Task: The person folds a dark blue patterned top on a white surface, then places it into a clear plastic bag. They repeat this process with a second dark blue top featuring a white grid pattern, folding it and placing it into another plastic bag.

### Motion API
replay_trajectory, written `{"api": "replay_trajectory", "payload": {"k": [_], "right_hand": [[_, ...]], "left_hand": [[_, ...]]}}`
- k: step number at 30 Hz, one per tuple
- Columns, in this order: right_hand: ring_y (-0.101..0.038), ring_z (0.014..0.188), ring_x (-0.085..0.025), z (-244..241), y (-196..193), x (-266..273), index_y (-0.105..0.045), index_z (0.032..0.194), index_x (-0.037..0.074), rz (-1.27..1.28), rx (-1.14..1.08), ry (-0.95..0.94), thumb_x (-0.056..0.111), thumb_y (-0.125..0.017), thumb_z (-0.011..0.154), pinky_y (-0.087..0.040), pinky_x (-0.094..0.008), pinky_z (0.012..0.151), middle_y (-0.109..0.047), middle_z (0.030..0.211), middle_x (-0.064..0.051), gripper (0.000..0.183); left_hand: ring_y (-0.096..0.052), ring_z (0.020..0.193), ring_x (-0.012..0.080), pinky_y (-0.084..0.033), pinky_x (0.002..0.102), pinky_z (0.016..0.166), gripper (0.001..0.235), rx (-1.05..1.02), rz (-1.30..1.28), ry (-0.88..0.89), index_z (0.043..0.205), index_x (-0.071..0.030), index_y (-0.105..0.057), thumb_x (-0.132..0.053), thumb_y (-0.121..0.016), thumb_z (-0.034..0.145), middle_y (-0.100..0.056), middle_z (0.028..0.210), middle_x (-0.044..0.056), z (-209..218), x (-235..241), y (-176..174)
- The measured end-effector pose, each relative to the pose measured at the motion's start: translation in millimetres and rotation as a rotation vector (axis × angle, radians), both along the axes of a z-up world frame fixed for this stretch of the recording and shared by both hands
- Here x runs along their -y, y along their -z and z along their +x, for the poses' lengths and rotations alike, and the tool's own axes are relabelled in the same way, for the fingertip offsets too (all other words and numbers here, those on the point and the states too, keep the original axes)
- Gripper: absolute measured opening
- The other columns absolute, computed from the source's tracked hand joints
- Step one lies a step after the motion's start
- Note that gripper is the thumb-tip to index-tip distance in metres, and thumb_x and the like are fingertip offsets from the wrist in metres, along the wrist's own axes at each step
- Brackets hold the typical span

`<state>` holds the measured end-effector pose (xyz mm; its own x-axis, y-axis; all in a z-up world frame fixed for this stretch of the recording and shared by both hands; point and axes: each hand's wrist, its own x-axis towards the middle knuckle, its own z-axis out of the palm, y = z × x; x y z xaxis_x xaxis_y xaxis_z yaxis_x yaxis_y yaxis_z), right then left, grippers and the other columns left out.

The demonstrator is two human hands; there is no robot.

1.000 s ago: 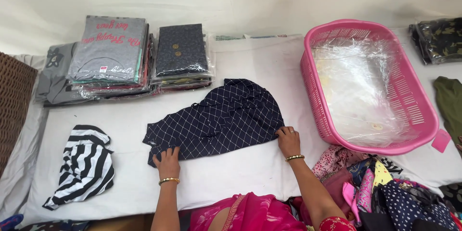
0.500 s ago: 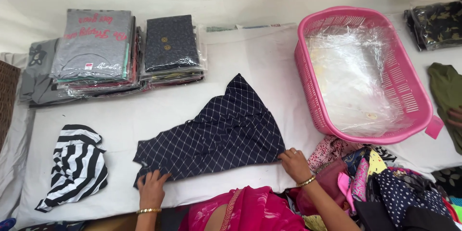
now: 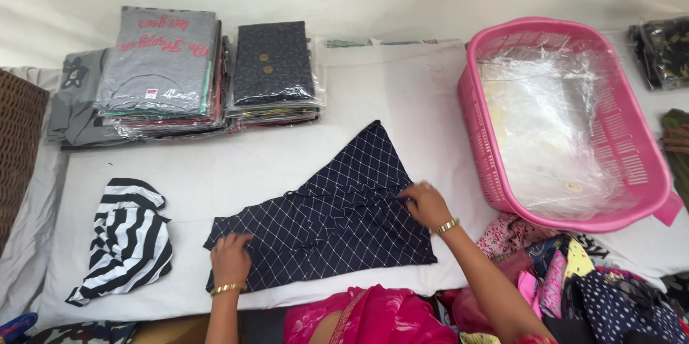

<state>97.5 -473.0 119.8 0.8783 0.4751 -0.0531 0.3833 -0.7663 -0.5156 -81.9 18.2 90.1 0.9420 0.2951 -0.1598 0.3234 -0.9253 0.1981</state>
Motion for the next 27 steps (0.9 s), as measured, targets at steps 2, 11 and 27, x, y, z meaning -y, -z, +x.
{"api": "replay_trajectory", "payload": {"k": [2, 11, 27], "right_hand": [[-0.062, 0.104, -0.027, 40.0, -2.3, -22.2, -0.076, 0.104, 0.017, -0.065, 0.020, 0.057, 0.011, -0.066, 0.084, -0.052, -0.041, 0.094, -0.073, 0.102, -0.003, 0.023], [-0.057, 0.125, -0.028, 150.6, 15.1, -99.3, -0.064, 0.130, 0.023, -0.350, 0.010, 0.046, 0.000, -0.063, 0.079, -0.053, -0.043, 0.095, -0.055, 0.143, 0.002, 0.055], [-0.064, 0.108, -0.025, 138.5, 20.8, -77.0, -0.076, 0.098, 0.017, -0.500, 0.048, 0.021, 0.011, -0.066, 0.092, -0.055, -0.039, 0.090, -0.071, 0.105, -0.003, 0.013]], "left_hand": [[-0.058, 0.120, 0.0217, -0.041, 0.043, 0.111, 0.040, 0.085, -0.048, -0.008, 0.117, -0.026, -0.073, -0.003, -0.068, 0.084, -0.067, 0.119, -0.002, 29.7, -8.1, 11.5], [-0.052, 0.121, 0.0209, -0.027, 0.051, 0.115, 0.059, -0.183, -0.096, -0.090, 0.132, -0.030, -0.062, -0.027, -0.083, 0.077, -0.068, 0.115, 0.002, 88.9, -23.2, -10.6], [-0.056, 0.116, 0.0171, -0.024, 0.045, 0.114, 0.033, -0.356, -0.202, -0.121, 0.112, -0.028, -0.075, -0.038, -0.081, 0.082, -0.073, 0.098, 0.002, 82.7, -71.6, 38.7]]}}
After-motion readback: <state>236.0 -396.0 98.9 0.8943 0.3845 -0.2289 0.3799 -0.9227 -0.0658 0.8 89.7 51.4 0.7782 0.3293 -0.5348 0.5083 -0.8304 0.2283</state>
